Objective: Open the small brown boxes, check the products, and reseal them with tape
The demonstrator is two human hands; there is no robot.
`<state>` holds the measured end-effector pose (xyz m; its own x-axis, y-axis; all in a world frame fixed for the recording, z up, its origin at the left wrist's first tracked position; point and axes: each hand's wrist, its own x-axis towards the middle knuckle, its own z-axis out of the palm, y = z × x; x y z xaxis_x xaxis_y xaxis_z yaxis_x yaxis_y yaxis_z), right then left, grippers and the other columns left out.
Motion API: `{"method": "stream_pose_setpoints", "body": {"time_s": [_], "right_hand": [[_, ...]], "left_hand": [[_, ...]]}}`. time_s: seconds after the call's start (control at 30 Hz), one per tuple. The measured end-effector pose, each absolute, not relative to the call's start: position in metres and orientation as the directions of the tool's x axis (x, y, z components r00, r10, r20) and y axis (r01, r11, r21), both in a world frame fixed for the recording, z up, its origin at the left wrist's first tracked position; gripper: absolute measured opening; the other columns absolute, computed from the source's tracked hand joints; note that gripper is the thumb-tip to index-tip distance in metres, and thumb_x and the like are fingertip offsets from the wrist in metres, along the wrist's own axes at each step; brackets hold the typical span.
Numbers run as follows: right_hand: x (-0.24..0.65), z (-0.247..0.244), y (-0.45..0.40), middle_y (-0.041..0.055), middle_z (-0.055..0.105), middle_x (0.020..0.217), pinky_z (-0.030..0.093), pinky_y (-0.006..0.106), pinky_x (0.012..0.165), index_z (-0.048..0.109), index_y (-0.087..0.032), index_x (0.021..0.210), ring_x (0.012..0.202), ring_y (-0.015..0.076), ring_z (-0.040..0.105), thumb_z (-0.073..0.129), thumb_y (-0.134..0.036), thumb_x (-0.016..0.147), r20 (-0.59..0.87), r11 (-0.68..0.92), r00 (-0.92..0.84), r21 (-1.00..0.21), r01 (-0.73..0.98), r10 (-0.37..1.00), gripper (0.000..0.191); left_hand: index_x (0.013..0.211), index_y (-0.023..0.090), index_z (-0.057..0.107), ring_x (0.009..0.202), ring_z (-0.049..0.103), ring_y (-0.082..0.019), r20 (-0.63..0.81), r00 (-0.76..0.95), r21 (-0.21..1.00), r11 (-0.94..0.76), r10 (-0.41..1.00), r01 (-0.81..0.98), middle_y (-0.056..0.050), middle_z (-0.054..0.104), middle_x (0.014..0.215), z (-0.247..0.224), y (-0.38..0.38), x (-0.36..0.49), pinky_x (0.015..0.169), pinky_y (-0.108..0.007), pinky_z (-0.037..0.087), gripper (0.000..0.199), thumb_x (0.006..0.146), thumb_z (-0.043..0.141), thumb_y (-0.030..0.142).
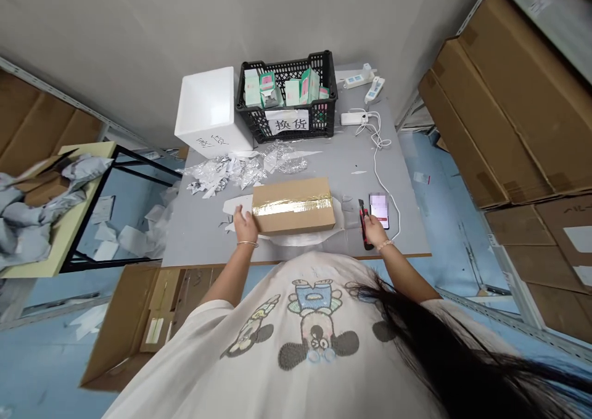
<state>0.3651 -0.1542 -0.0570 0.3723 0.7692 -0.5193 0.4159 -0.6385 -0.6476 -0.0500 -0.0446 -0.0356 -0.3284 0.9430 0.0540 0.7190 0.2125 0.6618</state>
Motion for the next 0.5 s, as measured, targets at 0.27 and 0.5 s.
{"method": "stream_pose_setpoints", "body": {"time_s": [0.27, 0.5], "right_hand": [[0.326, -0.108, -0.114, 0.0211, 0.061, 0.119, 0.046, 0.030, 0.092, 0.054, -0.005, 0.128, 0.107, 0.0259, 0.063, 0.056, -0.017, 0.087, -0.399, -0.595, 0.451, -0.407, 0.693, 0.798, 0.043], [0.318, -0.124, -0.111, 0.0226, 0.057, 0.123, 0.044, 0.038, 0.099, 0.055, -0.006, 0.125, 0.115, 0.0314, 0.058, 0.071, -0.030, 0.079, -0.440, -0.602, 0.444, -0.337, 0.724, 0.781, 0.054]], "left_hand": [[0.113, 0.022, 0.063, 0.093, 0.071, -0.022, -0.553, -0.236, 0.763, 0.599, 0.799, 0.241, -0.012, 0.071, 0.105, -0.096, -0.064, -0.077, 0.082, -0.036, 0.056, 0.034, 0.081, 0.057, 0.035], [0.092, 0.022, 0.064, 0.103, 0.066, -0.026, -0.608, -0.212, 0.750, 0.641, 0.765, 0.162, -0.008, 0.071, 0.098, -0.120, -0.073, -0.073, 0.091, -0.042, 0.052, 0.026, 0.066, 0.068, 0.021]]}}
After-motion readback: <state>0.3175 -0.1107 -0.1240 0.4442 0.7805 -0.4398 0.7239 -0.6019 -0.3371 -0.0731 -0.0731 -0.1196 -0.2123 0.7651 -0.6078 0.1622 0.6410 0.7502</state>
